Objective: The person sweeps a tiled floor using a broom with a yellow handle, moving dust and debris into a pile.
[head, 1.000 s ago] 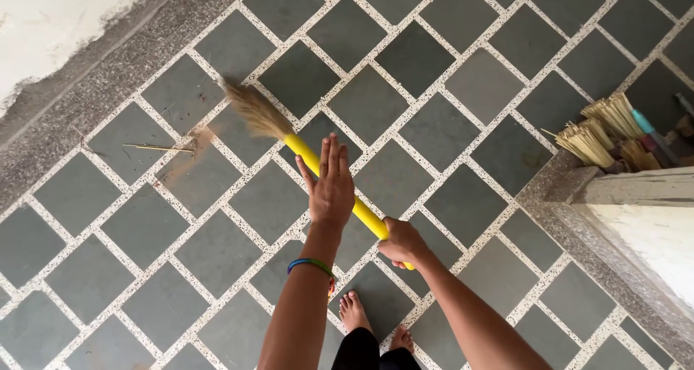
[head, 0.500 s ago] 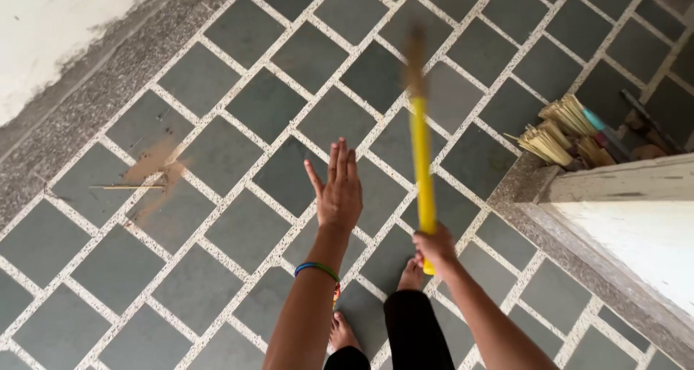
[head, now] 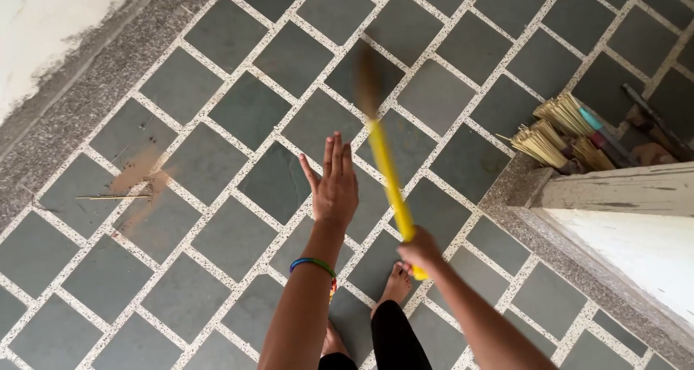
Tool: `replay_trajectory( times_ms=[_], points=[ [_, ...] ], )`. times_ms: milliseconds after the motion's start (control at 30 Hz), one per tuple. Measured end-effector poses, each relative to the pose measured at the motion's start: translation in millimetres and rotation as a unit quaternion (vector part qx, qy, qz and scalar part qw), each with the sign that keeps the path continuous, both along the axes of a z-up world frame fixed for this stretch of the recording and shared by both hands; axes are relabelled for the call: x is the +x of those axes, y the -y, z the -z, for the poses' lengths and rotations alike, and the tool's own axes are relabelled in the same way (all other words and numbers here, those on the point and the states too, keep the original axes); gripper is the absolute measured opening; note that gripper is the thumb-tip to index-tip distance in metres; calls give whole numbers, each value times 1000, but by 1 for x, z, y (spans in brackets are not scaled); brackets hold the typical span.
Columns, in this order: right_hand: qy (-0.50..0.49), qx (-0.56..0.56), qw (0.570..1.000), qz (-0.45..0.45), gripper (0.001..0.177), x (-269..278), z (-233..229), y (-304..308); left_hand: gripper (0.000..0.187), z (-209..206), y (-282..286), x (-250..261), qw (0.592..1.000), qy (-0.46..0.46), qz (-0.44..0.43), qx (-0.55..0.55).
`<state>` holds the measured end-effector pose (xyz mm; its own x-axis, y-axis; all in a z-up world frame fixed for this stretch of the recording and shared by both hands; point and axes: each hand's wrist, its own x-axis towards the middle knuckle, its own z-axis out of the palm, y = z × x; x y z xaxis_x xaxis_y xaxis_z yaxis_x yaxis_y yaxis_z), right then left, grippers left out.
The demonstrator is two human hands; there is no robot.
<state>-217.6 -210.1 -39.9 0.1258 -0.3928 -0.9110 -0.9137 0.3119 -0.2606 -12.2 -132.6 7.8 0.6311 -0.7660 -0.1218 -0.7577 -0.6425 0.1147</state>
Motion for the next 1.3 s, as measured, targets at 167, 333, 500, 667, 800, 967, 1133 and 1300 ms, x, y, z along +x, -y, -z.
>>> replay_trajectory(
  times_ms=[167,333,500,667,800,967,1133,1300],
  points=[
    [52,15,988,-143,35,28,-32,0,57,3,19,-7,1000,-5,-25,-4],
    [104,-7,988,-112,33,24,-45,29,59,-3,43,-7,999,-15,-30,-4],
    [116,-65,990,45,22,4,-26,76,60,-4,62,-3,999,-24,-22,-7],
    [98,-89,965,225,12,-3,11,128,58,3,78,-9,1000,-11,-10,6],
    [95,-61,952,284,8,-14,49,160,59,4,100,-10,1000,-29,3,3],
    [61,-24,984,165,19,-20,67,133,59,6,123,-5,1000,-4,8,-2],
    [19,1,1000,-11,38,17,16,89,59,7,132,4,1000,15,-9,-12],
    [25,37,984,-175,35,61,-17,69,59,8,125,15,999,24,-38,-25]
  ],
)
